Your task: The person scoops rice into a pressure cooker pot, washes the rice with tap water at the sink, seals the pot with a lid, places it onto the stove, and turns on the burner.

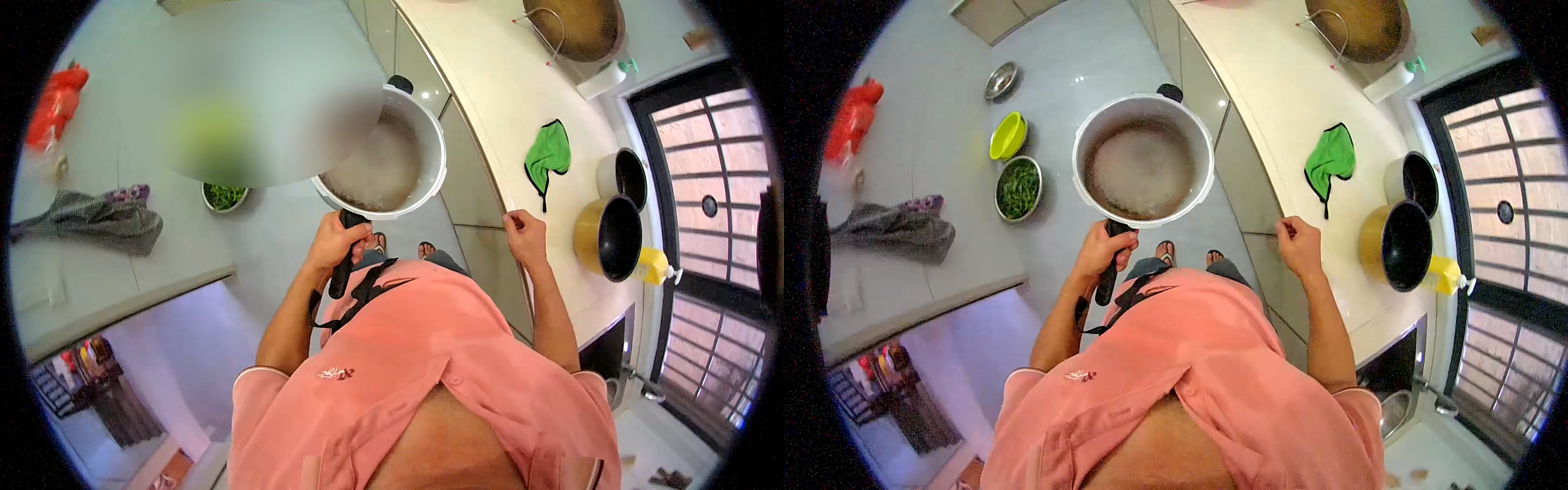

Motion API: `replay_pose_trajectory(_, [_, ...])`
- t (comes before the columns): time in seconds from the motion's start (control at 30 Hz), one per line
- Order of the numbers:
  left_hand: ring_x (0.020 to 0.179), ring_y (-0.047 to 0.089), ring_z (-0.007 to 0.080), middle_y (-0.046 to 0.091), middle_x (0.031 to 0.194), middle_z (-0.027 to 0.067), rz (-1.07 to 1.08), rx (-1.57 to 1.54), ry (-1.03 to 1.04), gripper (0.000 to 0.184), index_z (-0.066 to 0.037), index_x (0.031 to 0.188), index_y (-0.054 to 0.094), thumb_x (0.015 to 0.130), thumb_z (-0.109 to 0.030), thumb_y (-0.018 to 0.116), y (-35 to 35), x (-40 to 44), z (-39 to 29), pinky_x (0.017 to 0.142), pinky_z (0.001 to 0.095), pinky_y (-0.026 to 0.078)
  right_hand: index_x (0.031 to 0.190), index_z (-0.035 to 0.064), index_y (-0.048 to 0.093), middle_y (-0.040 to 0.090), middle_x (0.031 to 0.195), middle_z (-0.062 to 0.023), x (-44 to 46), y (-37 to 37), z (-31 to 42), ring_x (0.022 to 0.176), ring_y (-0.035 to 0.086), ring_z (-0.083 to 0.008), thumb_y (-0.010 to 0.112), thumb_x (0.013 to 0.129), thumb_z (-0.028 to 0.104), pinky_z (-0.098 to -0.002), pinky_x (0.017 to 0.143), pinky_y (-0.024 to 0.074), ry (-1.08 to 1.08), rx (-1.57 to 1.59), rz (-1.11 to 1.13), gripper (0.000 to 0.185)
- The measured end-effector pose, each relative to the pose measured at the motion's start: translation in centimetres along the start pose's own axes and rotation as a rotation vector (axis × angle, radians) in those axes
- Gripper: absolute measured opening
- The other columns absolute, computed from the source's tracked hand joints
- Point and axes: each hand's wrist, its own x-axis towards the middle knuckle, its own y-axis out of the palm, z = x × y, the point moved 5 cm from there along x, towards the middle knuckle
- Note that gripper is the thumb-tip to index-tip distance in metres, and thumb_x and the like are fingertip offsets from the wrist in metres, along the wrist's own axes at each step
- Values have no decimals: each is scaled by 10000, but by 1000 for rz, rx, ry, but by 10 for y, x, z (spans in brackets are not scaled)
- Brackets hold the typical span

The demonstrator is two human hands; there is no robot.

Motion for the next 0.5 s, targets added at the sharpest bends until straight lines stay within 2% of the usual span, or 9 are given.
replay_pose_trajectory(0.17, [438,488,92,573,675,52,100,52,-23,135,4,909,580,878,-74,686,-33,26,-8,375,264,383,923,-30,719,711,744,-134,-20,6,-5,661,650,-154,706,892,160,-299,634,517,133,55,-73,194])
replay_pose_trajectory(0.27, [432,479,88,574,682,53,158,-17,-54,148,8,926,577,885,-83,686,-40,34,-13,371,263,378,936,-26,720,713,751,-125,-30,5,-6,666,654,-154,717,885,156,-293,637,520,413,632,-118,189])
replay_pose_trajectory(0.3, [430,485,97,577,660,58,182,-23,-52,133,13,901,580,883,-71,683,-41,36,-17,375,269,383,953,-25,720,717,764,-123,-33,-6,12,673,658,-162,725,882,157,-297,645,526,196,-75,-241,195])
replay_pose_trajectory(0.4, [430,500,112,587,629,70,252,-25,-76,116,23,859,584,878,-45,676,-36,38,-25,383,280,393,955,-23,721,718,769,-128,-49,-2,0,692,670,-164,731,880,162,-303,665,538,248,81,-200,199])
replay_pose_trajectory(0.5, [438,494,99,592,671,70,284,-8,-104,131,21,905,579,881,-59,681,-26,37,-29,381,270,386,950,-44,710,713,774,-69,-70,-7,16,690,640,-116,693,913,120,-263,646,516,309,-79,-203,170])
